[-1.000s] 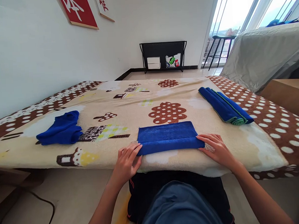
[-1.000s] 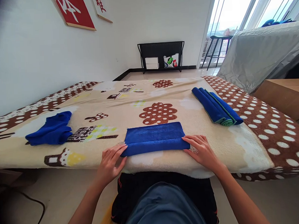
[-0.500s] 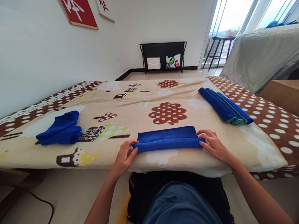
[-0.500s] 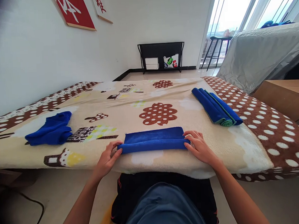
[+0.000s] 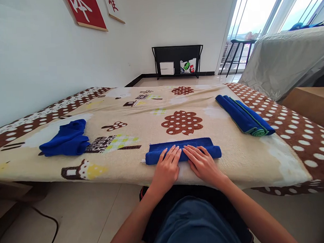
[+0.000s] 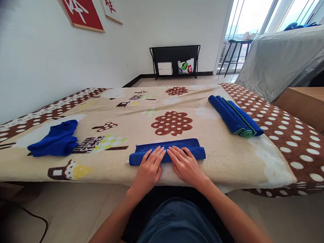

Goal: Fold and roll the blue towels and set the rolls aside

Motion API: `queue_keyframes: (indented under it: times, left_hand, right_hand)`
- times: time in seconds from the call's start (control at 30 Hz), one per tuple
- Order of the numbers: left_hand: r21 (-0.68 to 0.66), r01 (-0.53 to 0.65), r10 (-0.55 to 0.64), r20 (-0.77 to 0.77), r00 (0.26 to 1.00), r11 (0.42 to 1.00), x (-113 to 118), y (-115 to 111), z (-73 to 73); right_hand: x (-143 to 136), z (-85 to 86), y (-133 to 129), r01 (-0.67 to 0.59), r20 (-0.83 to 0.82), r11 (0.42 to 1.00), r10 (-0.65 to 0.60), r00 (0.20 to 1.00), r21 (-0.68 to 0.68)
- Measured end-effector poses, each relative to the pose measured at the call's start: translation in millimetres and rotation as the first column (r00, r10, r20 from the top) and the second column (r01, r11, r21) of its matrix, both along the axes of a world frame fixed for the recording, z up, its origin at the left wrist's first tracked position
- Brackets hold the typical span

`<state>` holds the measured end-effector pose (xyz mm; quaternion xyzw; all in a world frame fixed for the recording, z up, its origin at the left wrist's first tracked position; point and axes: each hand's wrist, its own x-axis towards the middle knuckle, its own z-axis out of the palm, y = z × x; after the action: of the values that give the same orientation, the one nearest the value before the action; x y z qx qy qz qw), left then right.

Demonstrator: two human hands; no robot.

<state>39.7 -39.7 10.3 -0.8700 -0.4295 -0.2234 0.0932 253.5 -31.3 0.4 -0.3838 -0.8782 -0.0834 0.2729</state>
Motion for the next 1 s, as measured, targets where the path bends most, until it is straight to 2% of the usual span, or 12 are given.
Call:
queue_keyframes:
  times: [0.1, 0.33, 0.5, 0.63, 0.83, 1.0]
  left_hand:
    - [-0.019, -0.01, 0.01, -0.004, 1.0, 1.0, -3, -1, -4.8]
    - [0.066, -0.034, 0.035, -0.025, 0.999, 0.997, -59, -4, -11.4]
    - [0.06, -0.077, 0.078, -0.013, 0.997, 0.995, -83, -4, -13.7]
    - [-0.016, -0.094, 0.094, 0.034, 0.995, 0.995, -93, 4, -14.7]
    - [-0.206, 0.001, 0.049, 0.235, 0.971, 0.979, -103, 17, -9.9]
    - [-0.344, -0.027, 0.159, 0.361, 0.919, 0.939, -109, 17, -7.2]
  right_hand:
    - [5, -4.4, 0, -0.014, 0.016, 1.0, 0.013, 1.0, 0.009]
    - [64, -12.5, -4, 0.093, -0.004, 0.995, -0.093, 0.996, 0.022]
    - [99, -15.9, -3, 0.187, -0.003, 0.982, -0.187, 0.982, 0.019]
    - [109, -17.2, 2, 0.206, -0.036, 0.977, -0.208, 0.977, -0.053]
    - [110, -11.6, 13, 0.152, -0.129, 0.976, -0.173, 0.977, -0.154]
    - [111, -7.3, 15, 0.061, -0.201, 0.96, -0.119, 0.972, -0.273]
